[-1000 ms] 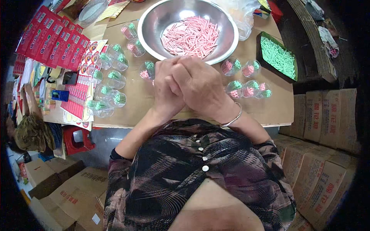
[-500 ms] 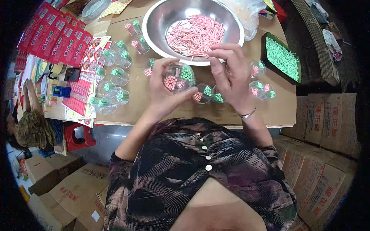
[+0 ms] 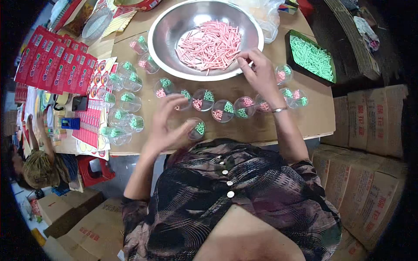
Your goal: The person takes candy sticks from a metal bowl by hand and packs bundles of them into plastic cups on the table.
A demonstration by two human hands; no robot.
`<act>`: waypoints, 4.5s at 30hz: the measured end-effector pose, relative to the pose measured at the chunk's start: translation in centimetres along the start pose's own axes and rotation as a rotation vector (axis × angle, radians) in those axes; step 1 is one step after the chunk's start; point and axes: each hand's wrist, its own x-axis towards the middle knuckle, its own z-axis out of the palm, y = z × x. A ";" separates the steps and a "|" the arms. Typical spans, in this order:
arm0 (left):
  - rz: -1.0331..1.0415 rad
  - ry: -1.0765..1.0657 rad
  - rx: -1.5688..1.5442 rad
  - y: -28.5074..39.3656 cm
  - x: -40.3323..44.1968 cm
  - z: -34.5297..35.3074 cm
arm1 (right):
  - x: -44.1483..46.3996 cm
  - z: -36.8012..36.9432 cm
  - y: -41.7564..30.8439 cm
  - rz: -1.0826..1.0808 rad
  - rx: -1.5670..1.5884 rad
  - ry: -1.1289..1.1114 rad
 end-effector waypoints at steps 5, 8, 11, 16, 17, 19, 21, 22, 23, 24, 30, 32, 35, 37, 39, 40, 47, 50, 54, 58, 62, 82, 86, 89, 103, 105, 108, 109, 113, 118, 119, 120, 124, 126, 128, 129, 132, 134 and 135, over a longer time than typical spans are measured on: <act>0.064 -0.210 0.454 -4.2 12.2 -3.5 | -0.6 -0.6 0.0 0.045 0.029 0.029; 0.065 -0.418 0.686 -9.3 19.1 -1.8 | -1.0 -1.2 -0.1 0.046 0.054 0.058; -0.079 -0.595 0.760 -10.2 24.8 0.8 | -1.7 -2.1 0.6 0.094 0.044 0.083; 0.041 -0.737 0.744 -8.3 29.5 5.9 | -2.3 -3.6 2.0 0.178 0.046 0.099; 0.098 -0.796 0.734 -7.3 29.6 6.6 | -2.3 -3.8 2.3 0.200 0.054 0.090; 0.246 -0.918 0.822 -5.2 29.0 7.9 | -2.3 -4.0 2.9 0.197 0.044 0.093; 0.305 -0.961 0.874 -4.9 27.8 8.4 | -2.1 -3.7 3.4 0.183 0.043 0.103; 0.362 -1.004 0.928 -5.0 27.4 8.6 | -2.1 -3.4 3.5 0.180 0.046 0.107; 0.361 -1.014 0.927 -5.3 27.3 8.8 | -2.2 -3.1 3.6 0.188 0.050 0.108; 0.382 -0.980 0.917 -5.8 27.0 8.9 | -2.0 -2.8 3.6 0.192 0.059 0.092; 0.278 -0.874 0.834 -7.7 25.9 9.0 | -0.8 -1.9 2.5 0.189 0.076 0.025; 0.129 -0.883 0.769 -8.1 25.8 9.1 | -0.7 -1.8 2.1 0.196 0.065 0.010; 0.009 -0.779 0.388 -8.7 25.2 7.2 | -0.6 -1.6 2.3 0.204 0.096 -0.014; -0.107 -0.652 0.022 -9.0 24.9 5.3 | 0.0 -1.1 2.6 0.203 0.134 -0.036; -0.155 -0.644 -0.056 -7.9 24.1 4.1 | 1.6 0.5 2.8 0.161 0.163 0.020; -0.199 -0.637 -0.141 -7.2 23.5 3.6 | 2.5 1.6 2.9 0.124 0.185 0.075; -0.176 -0.434 -0.372 -5.1 20.7 3.9 | 6.0 6.7 2.2 0.022 0.101 -0.001; -0.248 -0.332 -0.359 -6.3 20.6 4.5 | 6.7 7.1 1.3 0.136 0.209 -0.079; -0.370 -0.404 -0.244 -4.4 20.5 3.3 | 7.1 7.8 1.7 0.246 0.323 -0.024; -0.106 -0.207 -0.383 -7.0 20.1 5.5 | 7.1 8.2 0.9 0.263 0.325 -0.112; 0.098 -0.092 -0.156 -7.3 20.2 6.4 | 6.9 9.1 1.7 0.124 0.362 -0.082; -0.171 0.419 -0.654 -4.7 18.2 7.6 | 7.5 8.8 1.9 0.200 0.364 0.200; -0.154 0.515 -0.519 -4.1 18.6 8.5 | 7.0 9.0 -0.1 0.102 0.432 0.248; -0.130 0.544 -0.461 -2.2 18.0 8.0 | 6.6 8.3 -1.0 0.076 0.487 0.258; -0.018 0.637 -0.422 0.1 12.2 6.0 | 4.4 8.7 -5.1 0.027 0.557 0.161; -0.070 0.511 -0.474 0.0 10.1 3.1 | 3.8 8.3 -5.6 0.034 0.572 0.101; -0.104 0.715 -0.308 -1.8 4.3 -2.8 | 0.9 5.6 -8.7 0.140 0.713 -0.401; -0.175 0.912 -0.205 -1.0 1.9 -4.9 | -0.4 4.8 -9.6 0.139 0.675 -0.549; -0.359 1.329 0.055 -5.6 -8.0 -7.2 | -4.1 3.8 -12.4 -0.091 0.682 -1.008; -0.618 0.954 0.136 -5.9 -11.7 0.6 | -4.1 4.8 -13.1 -0.135 0.761 -1.100; -0.590 0.989 0.156 -7.2 -11.7 2.0 | -4.0 5.1 -13.2 -0.134 0.763 -1.120; -0.646 0.978 0.071 -6.6 -10.7 2.1 | -3.9 5.3 -13.3 -0.132 0.765 -1.138; -0.734 0.981 0.008 -7.4 -8.8 1.9 | -4.7 4.4 -13.2 -0.061 0.762 -1.172; -0.690 0.957 0.115 -8.2 -8.2 2.2 | -4.8 3.6 -13.1 0.025 0.781 -1.172; -0.646 0.930 0.232 -9.2 -7.9 2.1 | -5.0 3.3 -12.9 0.073 0.797 -1.159; -0.642 0.895 0.214 -9.7 -7.9 1.8 | -5.3 3.4 -12.7 0.039 0.813 -1.140; -0.623 0.793 0.159 -10.9 -7.6 1.2 | -5.8 3.6 -12.1 -0.067 0.856 -1.077; -0.542 0.775 0.090 -9.3 -7.0 1.0 | -5.7 3.4 -12.2 -0.027 0.860 -1.023; -0.466 0.765 0.024 -7.9 -6.5 0.7 | -5.5 3.3 -12.4 0.008 0.865 -0.979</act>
